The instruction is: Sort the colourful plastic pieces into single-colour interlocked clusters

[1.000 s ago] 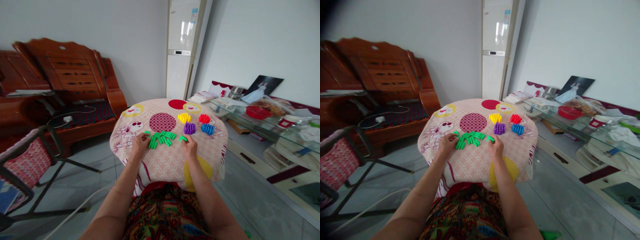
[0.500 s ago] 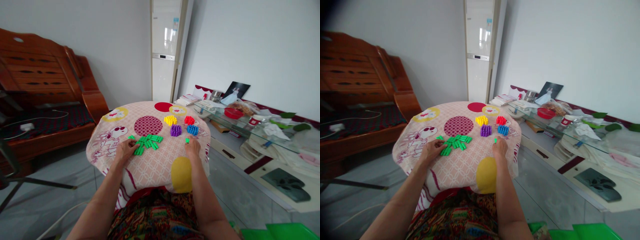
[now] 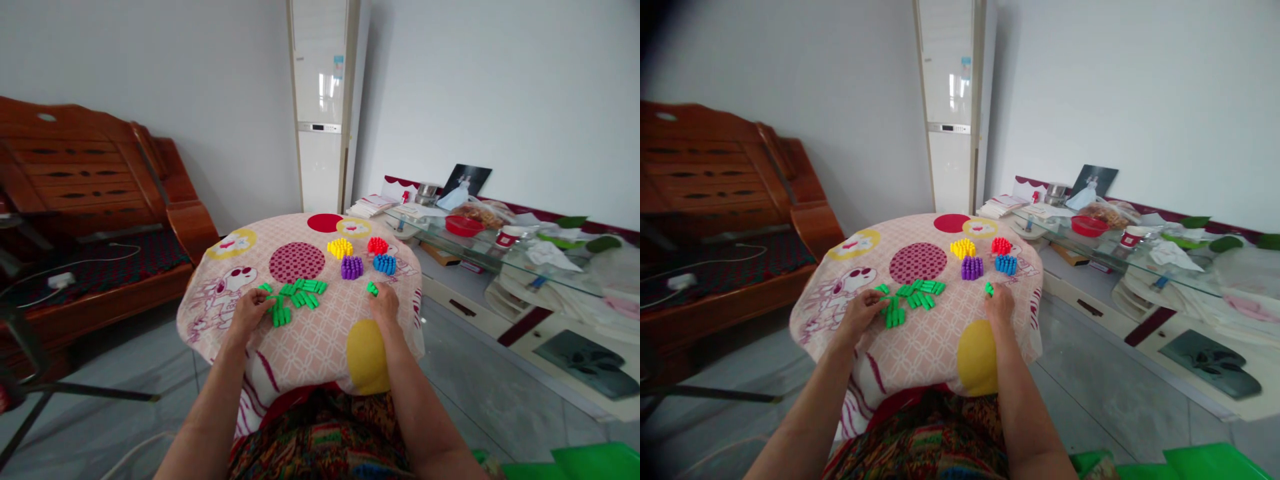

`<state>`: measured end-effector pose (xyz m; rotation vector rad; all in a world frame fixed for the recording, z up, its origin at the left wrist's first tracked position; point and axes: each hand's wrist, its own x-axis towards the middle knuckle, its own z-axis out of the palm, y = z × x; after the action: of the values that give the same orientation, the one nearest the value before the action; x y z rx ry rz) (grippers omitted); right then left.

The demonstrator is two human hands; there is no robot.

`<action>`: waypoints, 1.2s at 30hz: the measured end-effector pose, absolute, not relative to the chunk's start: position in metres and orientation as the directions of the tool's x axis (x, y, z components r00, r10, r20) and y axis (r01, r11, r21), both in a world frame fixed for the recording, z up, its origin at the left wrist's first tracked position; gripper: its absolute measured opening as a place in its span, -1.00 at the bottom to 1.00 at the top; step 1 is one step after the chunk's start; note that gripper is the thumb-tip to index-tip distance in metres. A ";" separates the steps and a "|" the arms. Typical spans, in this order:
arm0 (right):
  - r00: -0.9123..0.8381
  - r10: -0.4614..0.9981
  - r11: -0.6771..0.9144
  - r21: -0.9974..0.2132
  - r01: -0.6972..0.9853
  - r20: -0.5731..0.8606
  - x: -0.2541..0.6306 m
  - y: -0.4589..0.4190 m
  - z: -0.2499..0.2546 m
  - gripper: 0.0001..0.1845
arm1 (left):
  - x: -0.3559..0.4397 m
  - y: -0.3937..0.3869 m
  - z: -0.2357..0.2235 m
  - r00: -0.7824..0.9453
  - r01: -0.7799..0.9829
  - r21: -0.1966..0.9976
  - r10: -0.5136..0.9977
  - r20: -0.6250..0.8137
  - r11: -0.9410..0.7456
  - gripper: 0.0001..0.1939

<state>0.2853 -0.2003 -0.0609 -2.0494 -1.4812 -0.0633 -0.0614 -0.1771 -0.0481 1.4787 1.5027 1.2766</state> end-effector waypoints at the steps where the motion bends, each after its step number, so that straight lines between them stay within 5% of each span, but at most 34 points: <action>1: 0.376 0.843 -0.176 -0.464 0.868 0.385 0.286 -0.200 -0.063 -0.77 | -0.055 -0.179 -0.045 -0.151 0.298 0.947 0.974 0.168 -0.117 -0.51; 5: 0.431 0.806 -0.090 -0.637 0.766 0.405 0.291 -0.199 -0.069 -0.67 | -0.003 -0.183 -0.027 -0.030 0.197 0.960 0.978 0.207 -0.198 -0.51; 9: 0.471 0.779 0.013 -0.762 0.648 0.414 0.296 -0.199 -0.070 -0.61 | 0.071 -0.181 -0.019 0.149 0.301 0.913 0.959 0.242 -0.277 -0.65; 15: 0.428 0.751 0.067 -0.702 0.709 0.504 0.300 -0.201 -0.068 -0.54 | 0.148 -0.174 -0.036 0.237 0.483 0.804 0.935 0.262 -0.348 -0.69; 23: 0.421 0.758 0.058 -0.694 0.717 0.498 0.299 -0.202 -0.068 -0.57 | 0.155 -0.169 -0.059 0.317 0.485 0.783 0.913 0.258 -0.390 -0.43; 36: 0.428 0.768 0.035 -0.698 0.715 0.477 0.299 -0.204 -0.062 -0.58 | 0.166 -0.166 -0.057 0.260 0.482 0.788 0.922 0.288 -0.382 -0.54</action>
<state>0.2988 -0.2045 -0.0623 -1.6923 -1.3017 0.0662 0.1659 -0.1665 -0.0573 1.9730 1.2670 1.0153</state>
